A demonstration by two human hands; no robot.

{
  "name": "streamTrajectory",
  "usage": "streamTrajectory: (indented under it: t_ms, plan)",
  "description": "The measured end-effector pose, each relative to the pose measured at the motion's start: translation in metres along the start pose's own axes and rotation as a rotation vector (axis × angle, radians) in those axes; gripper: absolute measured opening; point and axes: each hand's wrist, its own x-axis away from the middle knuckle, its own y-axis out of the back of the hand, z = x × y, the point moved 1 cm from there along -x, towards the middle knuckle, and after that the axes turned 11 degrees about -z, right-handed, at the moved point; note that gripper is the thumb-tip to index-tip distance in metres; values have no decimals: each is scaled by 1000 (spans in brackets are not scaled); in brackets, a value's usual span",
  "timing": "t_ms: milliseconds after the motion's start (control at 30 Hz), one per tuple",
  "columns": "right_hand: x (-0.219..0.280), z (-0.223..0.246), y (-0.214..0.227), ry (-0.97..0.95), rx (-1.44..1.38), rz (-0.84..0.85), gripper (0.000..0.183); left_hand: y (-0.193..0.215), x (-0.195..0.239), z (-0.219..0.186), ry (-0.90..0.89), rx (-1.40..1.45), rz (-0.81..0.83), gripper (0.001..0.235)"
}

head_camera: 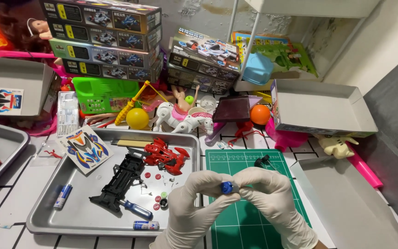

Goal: Assembling a Mini 4WD model car by carefully installing gears, axles, and other small mechanical parts into the chassis.

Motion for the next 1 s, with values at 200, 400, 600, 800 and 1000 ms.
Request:
streamTrajectory:
  t_ms: [200,400,600,800,1000]
  plan:
    - [3,-5,1,-18,-50,3,16,3,1,-2,29,68,12,30]
    - [5,-4,-2,35,0,-39,19,1,3,4,4,53,-33,31]
    - [4,7,-16,268,157,-101,19,1,19,46,619,432,-21,20]
    - [2,26,-20,456,564,-101,28,4,13,50,841,313,-40,18]
    - [8,29,-18,649,838,-85,27,1,11,42,847,334,-49,18]
